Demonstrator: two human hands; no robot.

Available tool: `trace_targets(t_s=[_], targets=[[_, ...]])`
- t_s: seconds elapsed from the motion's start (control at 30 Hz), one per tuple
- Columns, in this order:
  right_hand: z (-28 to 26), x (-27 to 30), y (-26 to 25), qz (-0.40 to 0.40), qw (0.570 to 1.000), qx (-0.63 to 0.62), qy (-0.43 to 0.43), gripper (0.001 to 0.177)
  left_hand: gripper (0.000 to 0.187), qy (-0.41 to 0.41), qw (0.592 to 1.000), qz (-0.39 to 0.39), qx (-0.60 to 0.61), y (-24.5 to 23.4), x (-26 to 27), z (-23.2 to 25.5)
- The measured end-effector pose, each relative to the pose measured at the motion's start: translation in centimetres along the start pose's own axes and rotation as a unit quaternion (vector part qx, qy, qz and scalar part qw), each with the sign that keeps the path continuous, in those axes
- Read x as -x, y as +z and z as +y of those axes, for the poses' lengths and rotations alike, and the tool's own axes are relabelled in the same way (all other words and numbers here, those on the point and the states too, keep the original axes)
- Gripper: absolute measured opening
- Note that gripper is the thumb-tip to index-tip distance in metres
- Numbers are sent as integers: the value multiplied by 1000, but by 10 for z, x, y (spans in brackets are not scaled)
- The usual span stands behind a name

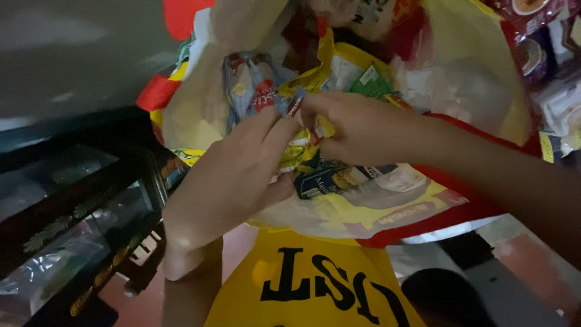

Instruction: The person unpacks various groceries from a large yellow bag, placing items such as bread, sugar, condiments, and multi-packs of laundry detergent onto a table.

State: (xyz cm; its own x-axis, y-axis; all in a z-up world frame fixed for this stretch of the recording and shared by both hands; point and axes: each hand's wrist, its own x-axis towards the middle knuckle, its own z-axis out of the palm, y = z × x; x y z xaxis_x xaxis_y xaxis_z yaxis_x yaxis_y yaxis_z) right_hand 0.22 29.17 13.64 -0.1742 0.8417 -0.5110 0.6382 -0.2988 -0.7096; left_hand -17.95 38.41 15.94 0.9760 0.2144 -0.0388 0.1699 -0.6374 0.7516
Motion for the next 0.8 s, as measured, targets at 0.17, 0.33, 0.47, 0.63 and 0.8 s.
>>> trace_targets(t_s=[0.17,0.33,0.47,0.63,0.8], targets=[[-7,17,-11,17,989,-29,142,35,51,23,997,-37,62,-5,7,-5],[-7,40,-14,131,986,-97,33,33,49,49,996,-34,66,0,8,-6],[-10,57,-14,183,941,-283,-37,40,46,103,993,-15,58,4,6,-3],[-10,85,2,236,874,-416,-84,46,48,198,979,4,50,13,3,9],[-6,111,23,282,884,-350,-129,44,46,164,981,-7,102,20,-1,30]])
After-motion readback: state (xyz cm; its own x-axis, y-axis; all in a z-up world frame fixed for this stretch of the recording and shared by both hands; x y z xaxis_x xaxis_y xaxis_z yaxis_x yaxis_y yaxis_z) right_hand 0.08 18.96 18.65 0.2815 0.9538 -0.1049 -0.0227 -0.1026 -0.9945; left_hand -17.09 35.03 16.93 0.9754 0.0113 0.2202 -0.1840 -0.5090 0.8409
